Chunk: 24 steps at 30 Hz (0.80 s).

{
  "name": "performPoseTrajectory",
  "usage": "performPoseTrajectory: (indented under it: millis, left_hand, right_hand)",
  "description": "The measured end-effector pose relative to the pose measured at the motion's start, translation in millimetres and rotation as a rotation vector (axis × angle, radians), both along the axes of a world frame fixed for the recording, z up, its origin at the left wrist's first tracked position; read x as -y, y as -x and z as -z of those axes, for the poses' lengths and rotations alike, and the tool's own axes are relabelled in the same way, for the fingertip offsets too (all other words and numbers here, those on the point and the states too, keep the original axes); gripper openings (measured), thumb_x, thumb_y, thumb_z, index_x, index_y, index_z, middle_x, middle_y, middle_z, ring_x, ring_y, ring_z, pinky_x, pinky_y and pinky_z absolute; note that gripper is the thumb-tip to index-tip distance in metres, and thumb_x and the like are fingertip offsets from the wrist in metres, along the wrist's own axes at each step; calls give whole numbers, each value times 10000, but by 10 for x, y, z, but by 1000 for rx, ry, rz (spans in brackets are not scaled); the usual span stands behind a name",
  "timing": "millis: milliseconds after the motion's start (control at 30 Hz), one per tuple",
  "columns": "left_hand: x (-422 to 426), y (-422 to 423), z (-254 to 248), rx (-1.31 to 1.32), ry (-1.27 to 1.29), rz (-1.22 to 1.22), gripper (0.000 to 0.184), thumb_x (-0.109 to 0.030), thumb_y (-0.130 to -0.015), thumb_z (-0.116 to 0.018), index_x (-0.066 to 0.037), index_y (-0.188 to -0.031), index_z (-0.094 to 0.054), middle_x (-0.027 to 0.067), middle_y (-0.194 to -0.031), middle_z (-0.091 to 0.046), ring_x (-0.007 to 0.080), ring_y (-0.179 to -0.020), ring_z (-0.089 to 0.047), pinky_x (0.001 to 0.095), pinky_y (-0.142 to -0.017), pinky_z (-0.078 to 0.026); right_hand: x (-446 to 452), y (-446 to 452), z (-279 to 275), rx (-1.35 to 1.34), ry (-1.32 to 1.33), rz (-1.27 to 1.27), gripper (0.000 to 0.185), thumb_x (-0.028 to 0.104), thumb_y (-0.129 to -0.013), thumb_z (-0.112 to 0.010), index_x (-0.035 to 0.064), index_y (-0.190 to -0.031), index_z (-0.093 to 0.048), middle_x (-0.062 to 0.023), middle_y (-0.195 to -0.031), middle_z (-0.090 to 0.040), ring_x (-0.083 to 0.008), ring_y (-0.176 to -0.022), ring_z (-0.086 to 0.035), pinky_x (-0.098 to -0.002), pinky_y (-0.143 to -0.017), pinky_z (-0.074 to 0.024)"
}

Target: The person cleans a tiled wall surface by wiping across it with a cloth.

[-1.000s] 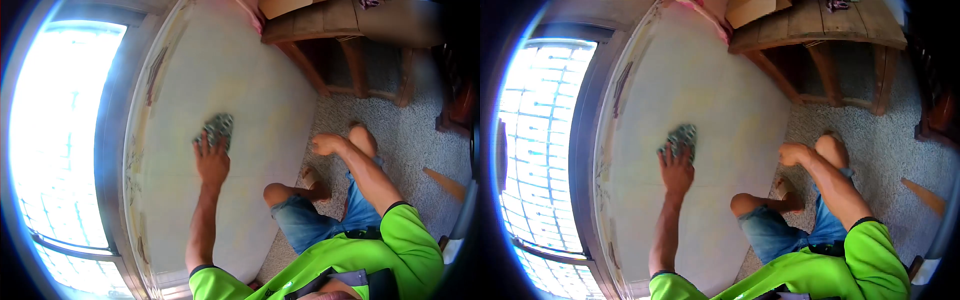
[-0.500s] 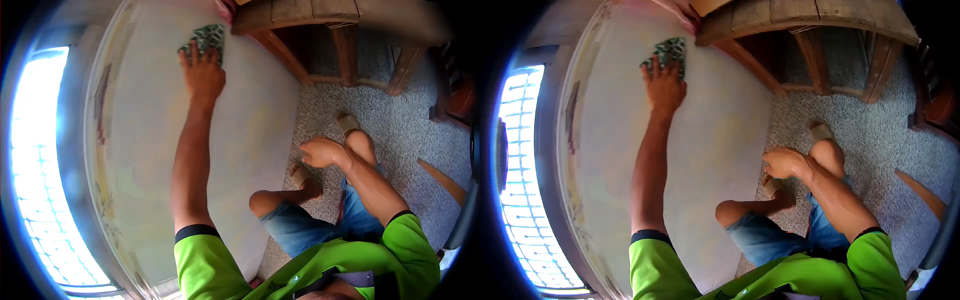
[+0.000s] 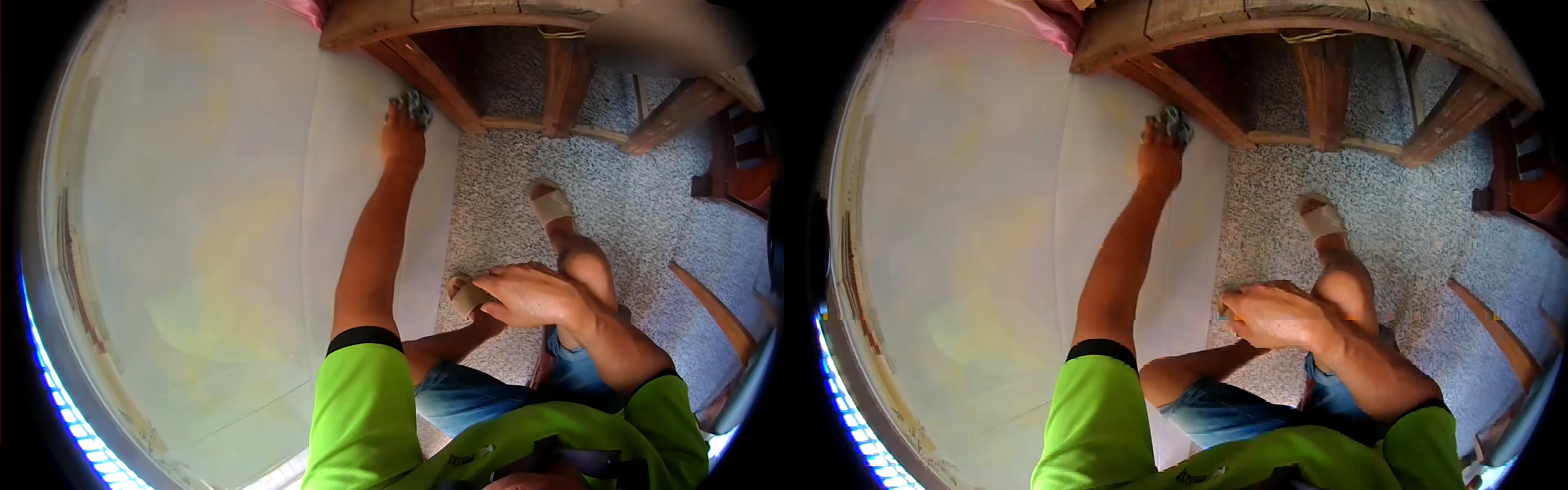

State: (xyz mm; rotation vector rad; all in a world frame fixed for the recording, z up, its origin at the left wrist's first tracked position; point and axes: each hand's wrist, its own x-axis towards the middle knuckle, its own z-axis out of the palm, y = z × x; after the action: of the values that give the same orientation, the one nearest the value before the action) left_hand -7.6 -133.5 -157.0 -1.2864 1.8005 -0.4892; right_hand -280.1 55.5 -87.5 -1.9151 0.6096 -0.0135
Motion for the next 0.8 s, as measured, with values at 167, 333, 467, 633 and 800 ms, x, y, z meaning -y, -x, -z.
performPoseTrajectory:
  millis: [167,333,467,633,800]
  left_hand:
    - [-1160,-300,649,-90,-105,77,429,-298,-1013,-447,-118,-1361,-622,57,-1470,-546,260,-1487,-311,519,-1243,-38]
    - [-2330,-329,-41,-10,-338,-96,415,-254,-1012,-466,-143,-1392,-590,57,-1488,-516,301,-1520,-227,532,-1243,-48]
    - [-2846,-367,-1016,-202,5,-57,315,-202,-964,-513,-97,-1179,-719,60,-1278,-668,267,-1477,-334,498,-1253,-90]
    - [-3335,-358,-2496,-341,702,-18,351,-132,-927,-582,-121,-1266,-673,29,-1369,-608,322,-1475,-326,531,-1212,-195]
    - [-4536,-481,-3182,-312,1174,-99,476,-158,-843,-673,-192,-1316,-634,-22,-1473,-530,355,-1447,-359,574,-1169,-258]
  right_hand:
    - [74,-23,27,-50,-23,-4,412,254,-919,-621,2,-1243,-587,-246,-1117,-659,-440,-1063,-628,-500,-900,-515]
    - [28,-108,199,4,145,-65,402,273,-923,-620,-7,-1211,-607,-244,-1082,-684,-435,-1050,-637,-495,-889,-514]
    - [0,-248,96,-91,160,-77,388,313,-920,-615,1,-1148,-645,-239,-1120,-682,-439,-1080,-628,-496,-912,-507]
    - [-91,-368,549,-219,271,-108,387,355,-896,-625,9,-1057,-689,-223,-1061,-705,-396,-1001,-672,-476,-838,-523]
    - [11,-308,866,-227,295,-173,334,313,-861,-651,11,-994,-703,-195,-922,-710,-299,-845,-674,-425,-758,-527]
